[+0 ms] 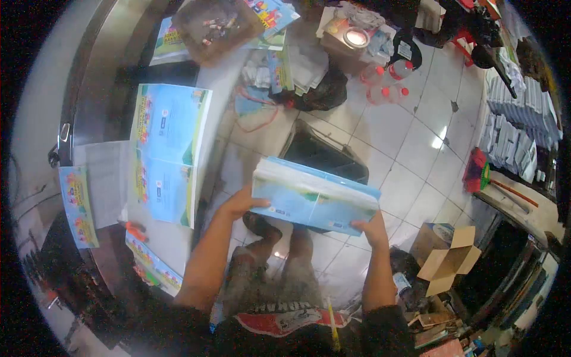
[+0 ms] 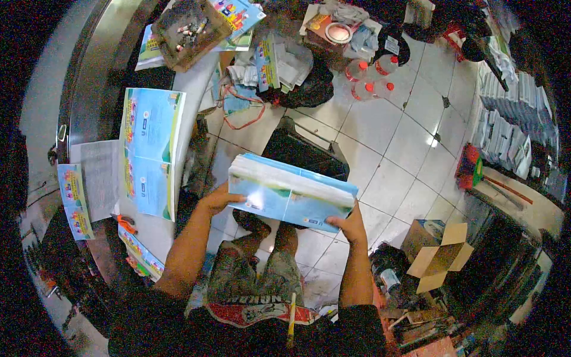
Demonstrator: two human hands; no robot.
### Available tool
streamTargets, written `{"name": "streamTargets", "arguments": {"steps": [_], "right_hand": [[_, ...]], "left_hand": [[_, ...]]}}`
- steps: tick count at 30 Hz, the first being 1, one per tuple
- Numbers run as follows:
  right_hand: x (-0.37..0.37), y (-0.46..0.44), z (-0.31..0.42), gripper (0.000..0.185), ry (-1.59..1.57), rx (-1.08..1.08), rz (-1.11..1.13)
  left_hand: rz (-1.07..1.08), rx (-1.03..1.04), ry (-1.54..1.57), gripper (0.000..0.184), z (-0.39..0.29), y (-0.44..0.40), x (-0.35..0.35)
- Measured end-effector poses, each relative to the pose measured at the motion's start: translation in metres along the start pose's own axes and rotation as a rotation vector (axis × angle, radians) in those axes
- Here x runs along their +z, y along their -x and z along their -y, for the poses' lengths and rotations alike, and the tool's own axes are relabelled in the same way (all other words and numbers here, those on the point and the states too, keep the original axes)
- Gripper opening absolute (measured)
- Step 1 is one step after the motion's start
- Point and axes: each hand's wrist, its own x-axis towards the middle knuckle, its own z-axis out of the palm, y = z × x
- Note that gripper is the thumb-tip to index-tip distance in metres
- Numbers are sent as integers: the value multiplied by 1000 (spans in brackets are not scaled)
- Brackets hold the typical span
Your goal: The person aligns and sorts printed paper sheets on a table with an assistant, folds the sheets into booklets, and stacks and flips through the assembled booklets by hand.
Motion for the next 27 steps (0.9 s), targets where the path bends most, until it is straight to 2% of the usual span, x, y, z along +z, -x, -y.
{"name": "streamTargets", "arguments": {"steps": [1,2,4,5,6,8,9,10,12,13,14,16,17,18,20,21,23,24,26,27], "right_hand": [[5,7,6,102,0,17,-6],[5,13,7,102,-3,26,-11],[3,22,9,108,103,-17,-11],[5,33,30,108,494,0,-48],[7,35,38,108,500,16,-41],[11,26,52,87,-429,226,-212],[6,23,49,82,-420,174,-165],[-1,20,41,82,-409,180,-167],[-23,-7,18,77,997,-506,179],[-34,-15,8,81,837,-378,266],[-38,-23,7,85,680,-243,328],[-49,-22,3,97,1231,-467,412],[-42,-22,11,94,1125,-455,370],[-36,-21,18,91,1016,-448,330],[-29,-24,34,83,1267,-548,417],[-26,-26,37,83,1266,-553,427],[-21,-25,40,76,950,-462,281],[-25,-24,34,76,946,-457,274],[-34,-30,23,74,1115,-517,310],[-38,-26,25,74,1246,-579,297]], "left_hand": [[33,31,13,97,4,6,-1],[36,20,12,97,2,15,2],[-143,181,-324,82,-14,37,15],[-104,227,-320,80,-27,51,23],[-107,213,-307,80,-21,53,24],[-224,510,-537,77,-16,55,25],[-220,503,-530,77,-14,53,24],[-209,532,-682,81,-11,46,23],[-207,618,-988,89,-2,19,19],[-253,651,-1069,97,13,9,14],[-263,646,-1062,97,12,7,12],[-171,690,-1075,97,14,12,8],[-112,622,-1009,89,17,9,4],[-124,620,-1010,89,13,9,4],[-116,593,-885,87,8,13,8],[-127,590,-882,87,10,10,7],[-119,728,-1183,92,10,2,7],[-110,726,-1186,92,9,2,8],[-89,788,-907,88,3,3,13],[-96,795,-910,88,-2,9,16]]}}
